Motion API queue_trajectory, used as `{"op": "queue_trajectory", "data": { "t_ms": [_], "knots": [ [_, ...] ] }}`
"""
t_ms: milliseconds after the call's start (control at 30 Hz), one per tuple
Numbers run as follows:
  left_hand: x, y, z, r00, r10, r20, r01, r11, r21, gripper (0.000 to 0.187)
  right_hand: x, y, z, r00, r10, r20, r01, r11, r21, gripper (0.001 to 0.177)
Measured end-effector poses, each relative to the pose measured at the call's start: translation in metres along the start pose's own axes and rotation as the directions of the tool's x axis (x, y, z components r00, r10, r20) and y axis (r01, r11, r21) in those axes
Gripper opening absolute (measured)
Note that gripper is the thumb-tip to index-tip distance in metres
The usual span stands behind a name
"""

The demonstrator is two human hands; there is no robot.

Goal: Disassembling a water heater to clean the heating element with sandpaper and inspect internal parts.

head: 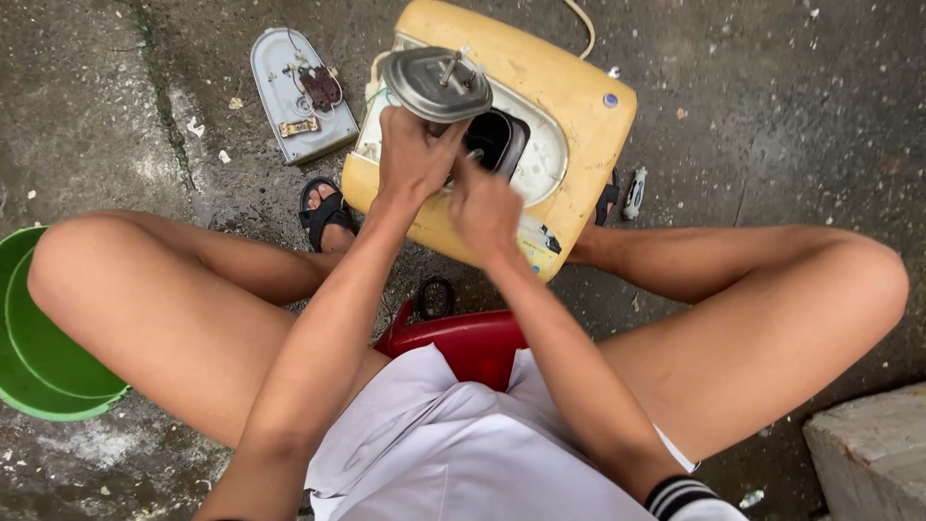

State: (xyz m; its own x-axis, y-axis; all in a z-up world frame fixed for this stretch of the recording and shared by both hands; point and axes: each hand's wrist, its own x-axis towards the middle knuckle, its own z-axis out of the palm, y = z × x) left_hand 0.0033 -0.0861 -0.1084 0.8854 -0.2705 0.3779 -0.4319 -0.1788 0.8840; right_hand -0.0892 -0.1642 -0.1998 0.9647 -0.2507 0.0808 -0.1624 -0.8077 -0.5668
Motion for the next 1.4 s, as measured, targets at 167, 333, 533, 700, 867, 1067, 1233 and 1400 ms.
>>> {"op": "queue_trajectory", "data": {
  "t_ms": [167,333,533,700,867,1067,1233,1400],
  "knots": [
    [-0.002,-0.034,0.006,0.993,-0.076,0.095,0.066,0.993,0.101,0.048,-0.006,-0.008,0.012,0.988,-0.007,-0.153,0.000,0.999,-0.048,0.052],
    [0.005,-0.023,0.005,0.991,-0.048,0.123,0.038,0.996,0.081,0.031,0.007,-0.006,-0.012,0.988,0.072,-0.133,-0.069,0.997,0.026,0.026],
    [0.001,-0.026,0.009,0.985,-0.097,0.143,0.089,0.994,0.056,0.033,-0.012,-0.008,0.015,0.986,-0.104,-0.131,0.113,0.991,0.065,0.013],
    [0.004,-0.038,0.009,0.991,-0.065,0.119,0.052,0.993,0.105,0.031,-0.007,-0.014,0.015,0.972,0.053,-0.227,-0.025,0.992,0.124,0.054],
    [0.004,-0.032,0.013,0.971,-0.153,0.183,0.160,0.987,-0.019,0.043,0.004,0.013,-0.002,0.989,0.089,-0.118,-0.075,0.990,0.123,0.052],
    [0.005,-0.061,0.031,0.992,-0.053,0.116,0.044,0.996,0.075,0.037,-0.010,-0.006,0.003,0.960,-0.111,-0.255,0.142,0.984,0.107,0.019],
    [0.005,-0.070,0.035,0.983,-0.136,0.122,0.133,0.990,0.038,0.040,-0.001,0.008,0.001,0.983,-0.011,-0.184,0.035,0.991,0.129,0.044],
    [0.010,-0.059,0.029,0.982,-0.170,0.078,0.166,0.985,0.056,0.039,-0.002,-0.003,-0.003,0.975,-0.118,-0.188,0.136,0.987,0.084,0.014]
  ]
}}
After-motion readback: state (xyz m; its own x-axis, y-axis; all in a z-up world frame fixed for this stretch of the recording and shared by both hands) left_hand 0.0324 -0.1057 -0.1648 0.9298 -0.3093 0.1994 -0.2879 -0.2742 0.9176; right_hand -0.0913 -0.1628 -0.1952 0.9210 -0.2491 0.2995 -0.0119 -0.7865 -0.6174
